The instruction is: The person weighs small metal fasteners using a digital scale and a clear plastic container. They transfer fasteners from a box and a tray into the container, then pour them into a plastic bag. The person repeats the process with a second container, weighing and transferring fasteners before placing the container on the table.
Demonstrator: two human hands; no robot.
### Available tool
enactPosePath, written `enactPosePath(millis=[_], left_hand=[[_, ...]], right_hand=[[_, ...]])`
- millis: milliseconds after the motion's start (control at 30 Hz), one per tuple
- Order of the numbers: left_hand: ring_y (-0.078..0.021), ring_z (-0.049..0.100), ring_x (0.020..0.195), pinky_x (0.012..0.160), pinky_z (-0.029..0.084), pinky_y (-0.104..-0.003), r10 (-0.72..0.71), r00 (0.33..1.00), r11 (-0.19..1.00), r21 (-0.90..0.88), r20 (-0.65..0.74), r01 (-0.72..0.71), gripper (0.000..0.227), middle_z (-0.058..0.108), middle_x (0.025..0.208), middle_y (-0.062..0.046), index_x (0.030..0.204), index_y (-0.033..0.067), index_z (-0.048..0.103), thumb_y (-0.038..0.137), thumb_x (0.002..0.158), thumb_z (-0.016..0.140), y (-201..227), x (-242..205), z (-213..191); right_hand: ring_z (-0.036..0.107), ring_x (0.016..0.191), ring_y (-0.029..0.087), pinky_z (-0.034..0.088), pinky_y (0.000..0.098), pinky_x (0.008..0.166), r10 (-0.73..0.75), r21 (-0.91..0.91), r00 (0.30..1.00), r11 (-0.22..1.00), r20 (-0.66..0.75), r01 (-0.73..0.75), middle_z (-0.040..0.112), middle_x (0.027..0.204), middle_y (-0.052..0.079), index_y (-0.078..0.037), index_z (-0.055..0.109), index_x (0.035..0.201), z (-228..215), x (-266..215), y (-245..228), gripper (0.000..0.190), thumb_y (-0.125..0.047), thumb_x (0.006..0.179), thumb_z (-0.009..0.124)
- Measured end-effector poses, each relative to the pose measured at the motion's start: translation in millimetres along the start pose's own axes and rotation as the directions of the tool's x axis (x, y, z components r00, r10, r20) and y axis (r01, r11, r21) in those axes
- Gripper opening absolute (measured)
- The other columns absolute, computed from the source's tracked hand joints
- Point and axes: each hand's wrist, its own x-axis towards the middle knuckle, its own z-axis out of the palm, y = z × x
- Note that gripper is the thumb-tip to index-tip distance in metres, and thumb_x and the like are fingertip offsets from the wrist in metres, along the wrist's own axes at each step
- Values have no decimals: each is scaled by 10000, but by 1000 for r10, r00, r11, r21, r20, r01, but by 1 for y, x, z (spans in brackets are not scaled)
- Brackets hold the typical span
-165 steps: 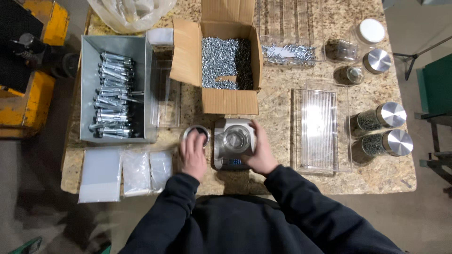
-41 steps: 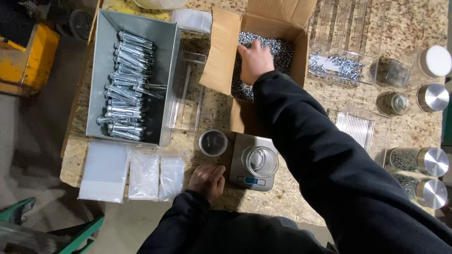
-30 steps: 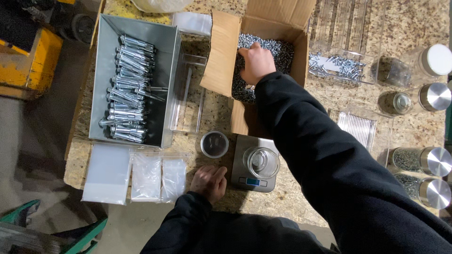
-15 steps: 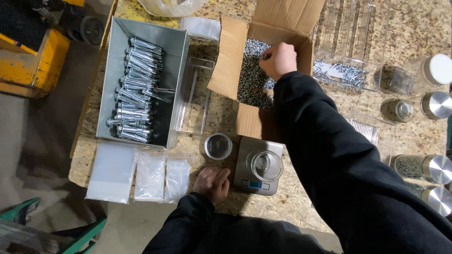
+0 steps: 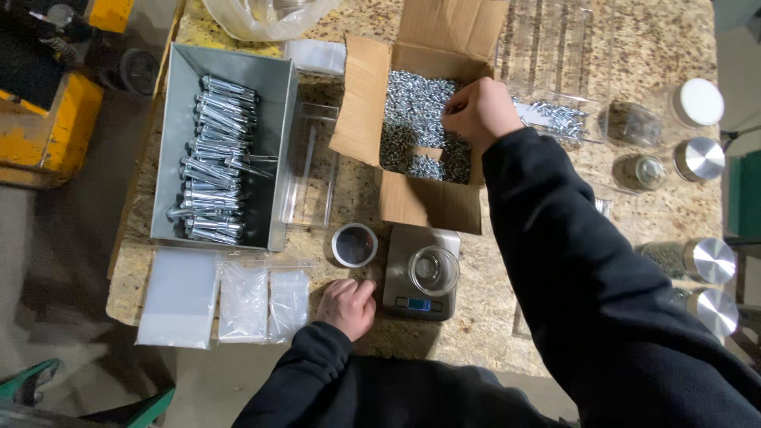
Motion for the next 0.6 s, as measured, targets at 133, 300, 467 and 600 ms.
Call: enactPosePath(millis=[133,300,467,600], left_hand=[[-273,626,588,557,556,-417,57,998,996,77,-23,-55,116,487,562,-44,812,191,599,137,720,645,-18,-14,22],[-293,671,623,580,583,-408,24,997,999,47,-73,-21,212,580,602,-66,929,151,721,119,729,656,-5,-4,12],[-298,689,626,587,597,-410,39,998,997,67,-51,-35,216,611,597,-80,926,127,744,94,725,673,-3,-4,7],[-318,692,642,612,595,-423,28,1000,998,63,2,-28,212,611,607,-90,949,119,729,91,760,639,1,-2,1]], right_hand=[[710,984,448,592,583,812,96,22,983,995,154,-100,762,970,199,-105,809,974,-20,-59,-56,305,-335,774,807],[775,768,245,587,392,810,121,164,933,969,340,-186,755,692,68,-164,818,928,-33,-114,-84,202,-291,771,828],[774,860,283,569,431,868,254,130,874,934,414,-333,781,765,81,-141,821,965,-36,-162,-100,231,-293,793,795],[784,804,227,589,400,832,325,44,830,922,453,-385,767,698,-19,-229,833,991,-11,-194,-93,253,-312,759,775]])
